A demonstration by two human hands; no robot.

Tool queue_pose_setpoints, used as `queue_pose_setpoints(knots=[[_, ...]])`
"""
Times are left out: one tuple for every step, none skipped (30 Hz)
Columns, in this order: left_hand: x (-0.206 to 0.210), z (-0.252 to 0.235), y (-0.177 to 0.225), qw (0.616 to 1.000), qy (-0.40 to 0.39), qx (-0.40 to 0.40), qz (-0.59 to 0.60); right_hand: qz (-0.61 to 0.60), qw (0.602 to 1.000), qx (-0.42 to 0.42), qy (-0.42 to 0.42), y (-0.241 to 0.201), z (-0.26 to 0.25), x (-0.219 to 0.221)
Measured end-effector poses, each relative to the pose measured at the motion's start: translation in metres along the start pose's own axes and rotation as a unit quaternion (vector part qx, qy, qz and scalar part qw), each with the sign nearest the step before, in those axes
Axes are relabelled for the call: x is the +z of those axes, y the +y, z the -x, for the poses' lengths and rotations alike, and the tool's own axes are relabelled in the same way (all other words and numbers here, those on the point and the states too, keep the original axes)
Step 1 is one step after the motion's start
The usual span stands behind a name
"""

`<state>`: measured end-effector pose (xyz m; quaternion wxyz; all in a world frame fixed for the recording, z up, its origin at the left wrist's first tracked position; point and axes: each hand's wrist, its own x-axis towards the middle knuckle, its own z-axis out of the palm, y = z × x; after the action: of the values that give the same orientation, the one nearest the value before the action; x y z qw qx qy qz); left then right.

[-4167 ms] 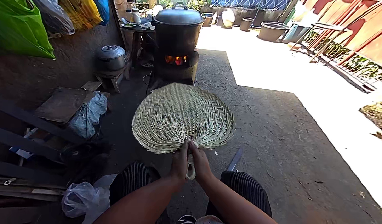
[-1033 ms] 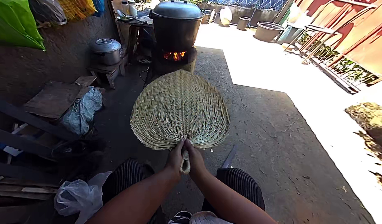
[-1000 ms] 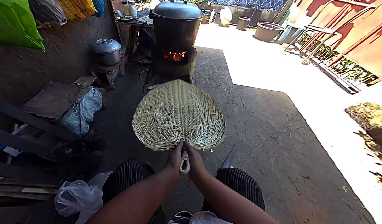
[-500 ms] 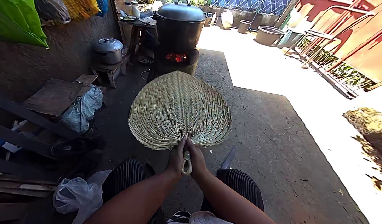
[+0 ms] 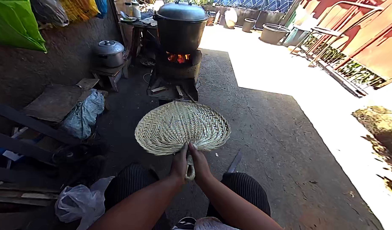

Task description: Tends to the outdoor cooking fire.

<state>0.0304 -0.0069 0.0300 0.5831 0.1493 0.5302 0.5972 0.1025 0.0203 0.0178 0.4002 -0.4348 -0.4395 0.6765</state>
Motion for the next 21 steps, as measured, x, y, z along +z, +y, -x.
queue_pose_setpoints(knots=[[-0.0002,0.0004,0.0001,1.0,-0.017,0.02,0.003,-0.002,1.0,-0.026,-0.012,-0.0009,0.0008,-0.0013],[-0.0003,-0.0002,0.0003,0.999,-0.028,0.026,0.009,-0.002,0.999,-0.034,-0.021,-0.0013,0.0005,-0.0029],[-0.0007,-0.0011,0.0005,0.999,-0.03,0.013,0.016,0.0,1.0,-0.02,-0.02,-0.0003,-0.0006,-0.0042],[-0.0007,-0.0025,0.0002,0.999,-0.023,-0.012,0.022,0.002,1.0,0.01,-0.015,0.0014,-0.0023,-0.0056],[0.0004,-0.0038,-0.0001,0.999,-0.007,-0.035,0.024,0.005,0.999,0.035,-0.006,0.0023,-0.0039,-0.0058],[0.0014,-0.0042,-0.0005,0.999,0.004,-0.041,0.023,0.007,0.999,0.047,0.004,0.0014,-0.0038,-0.0048],[0.0021,-0.0029,-0.001,0.999,0.006,-0.027,0.021,0.008,0.999,0.036,0.009,-0.0005,-0.0023,-0.0031],[0.0027,-0.0007,-0.0017,1.0,0.003,-0.001,0.02,0.003,1.0,0.01,0.001,-0.0024,-0.0003,-0.0024],[0.0029,0.0011,-0.0022,0.999,-0.006,0.028,0.02,-0.001,1.0,-0.021,-0.019,-0.0038,0.0006,-0.0033],[0.0032,0.0015,-0.0023,0.998,-0.013,0.048,0.024,-0.002,0.998,-0.043,-0.034,-0.0048,0.0004,-0.0044],[0.0032,0.001,-0.0016,0.998,-0.019,0.049,0.033,-0.003,0.998,-0.045,-0.038,-0.0053,-0.0004,-0.0053],[0.003,0.0,-0.0009,0.999,-0.017,0.029,0.039,-0.002,0.999,-0.025,-0.031,-0.0048,-0.0013,-0.0055],[0.0033,-0.0016,-0.0002,0.999,-0.005,-0.001,0.042,0.0,1.0,0.009,-0.017,-0.0031,-0.003,-0.0053],[0.0042,-0.0028,0.0005,0.999,0.013,-0.03,0.038,0.002,0.999,0.041,-0.001,-0.0006,-0.0049,-0.0045],[0.0044,-0.003,0.0008,0.998,0.025,-0.047,0.025,-0.004,0.998,0.057,0.013,0.0015,-0.0053,-0.0029],[0.0038,-0.0021,0.0005,0.999,0.029,-0.043,0.008,-0.013,0.998,0.053,0.02,0.0023,-0.0039,-0.0013],[0.0032,0.0001,0.0006,0.999,0.023,-0.022,-0.006,-0.021,0.999,0.03,0.016,0.0018,-0.0016,-0.0002],[0.0027,0.0024,0.0011,1.0,0.012,0.006,-0.017,-0.025,1.0,-0.001,0.003,0.0001,0.0009,-0.0001],[0.0022,0.0038,0.0018,0.999,0.0,0.032,-0.023,-0.025,0.999,-0.031,-0.012,-0.0018,0.0025,-0.0008],[0.0016,0.0038,0.0019,0.999,-0.007,0.045,-0.023,-0.02,0.999,-0.043,-0.017,-0.0027,0.003,-0.0011],[0.0003,0.0029,0.0019,0.999,-0.011,0.037,-0.021,-0.013,0.999,-0.034,-0.014,-0.0027,0.0022,-0.0013]])
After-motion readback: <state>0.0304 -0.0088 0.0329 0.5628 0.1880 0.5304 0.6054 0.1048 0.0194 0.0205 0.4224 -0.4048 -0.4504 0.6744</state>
